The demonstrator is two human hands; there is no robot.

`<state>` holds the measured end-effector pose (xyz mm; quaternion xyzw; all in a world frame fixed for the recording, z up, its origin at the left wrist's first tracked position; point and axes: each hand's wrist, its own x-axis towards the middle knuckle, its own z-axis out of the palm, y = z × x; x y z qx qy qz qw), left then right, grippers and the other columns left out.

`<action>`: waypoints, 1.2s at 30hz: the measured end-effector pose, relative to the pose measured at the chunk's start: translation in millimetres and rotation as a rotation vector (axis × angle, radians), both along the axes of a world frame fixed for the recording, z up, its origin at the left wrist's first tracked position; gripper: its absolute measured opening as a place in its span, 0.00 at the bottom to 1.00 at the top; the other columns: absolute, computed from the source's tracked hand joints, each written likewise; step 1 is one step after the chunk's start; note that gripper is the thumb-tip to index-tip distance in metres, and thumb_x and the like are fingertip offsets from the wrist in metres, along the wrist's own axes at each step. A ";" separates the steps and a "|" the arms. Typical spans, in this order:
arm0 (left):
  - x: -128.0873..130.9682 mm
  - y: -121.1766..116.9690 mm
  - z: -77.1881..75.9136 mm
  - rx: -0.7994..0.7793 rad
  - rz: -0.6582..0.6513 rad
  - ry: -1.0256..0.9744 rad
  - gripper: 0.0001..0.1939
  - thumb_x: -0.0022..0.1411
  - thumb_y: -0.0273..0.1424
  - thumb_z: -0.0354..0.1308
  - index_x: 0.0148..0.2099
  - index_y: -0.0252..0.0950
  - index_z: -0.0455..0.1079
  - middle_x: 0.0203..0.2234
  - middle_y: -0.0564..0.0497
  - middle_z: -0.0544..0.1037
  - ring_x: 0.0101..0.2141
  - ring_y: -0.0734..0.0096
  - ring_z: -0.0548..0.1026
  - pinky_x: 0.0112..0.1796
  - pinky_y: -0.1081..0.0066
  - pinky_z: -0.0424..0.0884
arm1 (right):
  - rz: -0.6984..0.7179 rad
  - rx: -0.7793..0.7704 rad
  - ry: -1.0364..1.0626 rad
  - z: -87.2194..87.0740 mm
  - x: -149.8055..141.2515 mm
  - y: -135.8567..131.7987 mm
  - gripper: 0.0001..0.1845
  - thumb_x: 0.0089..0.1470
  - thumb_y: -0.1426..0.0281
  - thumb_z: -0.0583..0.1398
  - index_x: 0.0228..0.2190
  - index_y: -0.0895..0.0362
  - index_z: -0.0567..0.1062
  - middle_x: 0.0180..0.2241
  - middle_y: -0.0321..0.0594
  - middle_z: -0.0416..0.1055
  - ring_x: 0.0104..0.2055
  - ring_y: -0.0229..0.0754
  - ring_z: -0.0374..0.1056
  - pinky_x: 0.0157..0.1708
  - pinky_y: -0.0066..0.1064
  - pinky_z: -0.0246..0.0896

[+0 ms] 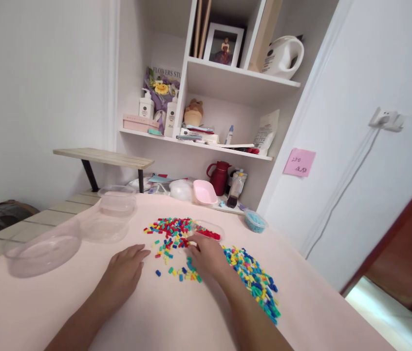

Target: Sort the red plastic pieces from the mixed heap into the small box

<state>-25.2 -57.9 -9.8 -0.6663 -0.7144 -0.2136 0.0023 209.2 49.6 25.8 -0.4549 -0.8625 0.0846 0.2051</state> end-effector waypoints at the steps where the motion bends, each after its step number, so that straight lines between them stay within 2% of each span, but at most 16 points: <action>1: 0.3 -0.3 0.4 -0.007 -0.002 0.002 0.23 0.64 0.26 0.43 0.56 0.41 0.71 0.58 0.47 0.71 0.59 0.61 0.66 0.58 0.55 0.60 | -0.016 -0.018 -0.066 -0.9 -0.4 -1.2 0.17 0.57 0.67 0.56 0.47 0.49 0.76 0.41 0.41 0.79 0.44 0.47 0.73 0.40 0.32 0.60; 3: 0.9 -1.0 1.1 -0.020 -0.004 0.006 0.24 0.64 0.26 0.43 0.57 0.40 0.71 0.59 0.47 0.70 0.60 0.61 0.65 0.58 0.55 0.60 | -0.029 -0.046 -0.166 -2.0 -0.5 -2.4 0.18 0.58 0.67 0.55 0.49 0.50 0.75 0.39 0.43 0.79 0.43 0.48 0.73 0.38 0.33 0.60; 6: 1.3 -1.5 1.4 -0.016 -0.002 0.000 0.24 0.63 0.26 0.43 0.56 0.40 0.71 0.59 0.46 0.71 0.60 0.61 0.65 0.58 0.54 0.60 | -0.040 -0.052 -0.206 -2.3 -0.3 -1.8 0.18 0.58 0.68 0.54 0.49 0.50 0.74 0.39 0.44 0.78 0.43 0.48 0.73 0.37 0.33 0.59; 9: 0.6 -0.7 0.7 0.000 -0.003 -0.004 0.23 0.63 0.26 0.44 0.56 0.41 0.71 0.58 0.47 0.71 0.59 0.60 0.66 0.58 0.55 0.60 | -0.042 -0.071 -0.164 -1.8 0.0 -0.4 0.16 0.58 0.68 0.53 0.45 0.48 0.76 0.40 0.41 0.78 0.43 0.46 0.73 0.37 0.31 0.58; 12: -0.1 0.4 -0.2 -0.012 0.000 0.006 0.23 0.63 0.26 0.44 0.57 0.41 0.71 0.59 0.47 0.71 0.59 0.61 0.66 0.58 0.56 0.60 | -0.045 -0.096 -0.118 -1.0 0.3 -0.2 0.15 0.57 0.70 0.53 0.42 0.47 0.77 0.38 0.37 0.79 0.40 0.44 0.73 0.36 0.30 0.57; 18: -0.3 0.8 -1.4 -0.026 -0.001 0.016 0.24 0.64 0.26 0.43 0.57 0.40 0.70 0.59 0.46 0.70 0.60 0.61 0.65 0.58 0.56 0.59 | -0.073 -0.061 -0.081 3.7 0.3 -2.2 0.18 0.54 0.71 0.56 0.44 0.43 0.77 0.39 0.33 0.79 0.41 0.43 0.72 0.35 0.29 0.57; 21: -1.1 1.2 -2.8 -0.018 -0.001 0.013 0.24 0.63 0.26 0.43 0.57 0.41 0.70 0.59 0.47 0.70 0.60 0.61 0.65 0.58 0.56 0.59 | -0.054 -0.080 -0.062 4.4 0.8 -1.2 0.17 0.54 0.71 0.56 0.40 0.42 0.79 0.40 0.31 0.79 0.43 0.42 0.72 0.37 0.28 0.58; 28: -2.2 1.2 -6.6 0.040 -0.015 -0.019 0.23 0.63 0.27 0.44 0.55 0.42 0.72 0.57 0.47 0.72 0.58 0.61 0.66 0.57 0.56 0.61 | 0.023 -0.054 -0.067 -5.2 1.7 4.7 0.18 0.47 0.74 0.60 0.38 0.43 0.80 0.39 0.30 0.78 0.42 0.41 0.72 0.37 0.27 0.58; 36: -0.9 -0.3 -2.3 0.025 -0.018 -0.033 0.23 0.62 0.28 0.45 0.55 0.41 0.72 0.57 0.46 0.72 0.59 0.59 0.66 0.57 0.55 0.60 | -0.012 -0.067 -0.087 1.8 -1.6 -1.8 0.10 0.46 0.77 0.59 0.28 0.51 0.78 0.35 0.34 0.78 0.41 0.42 0.71 0.34 0.27 0.54</action>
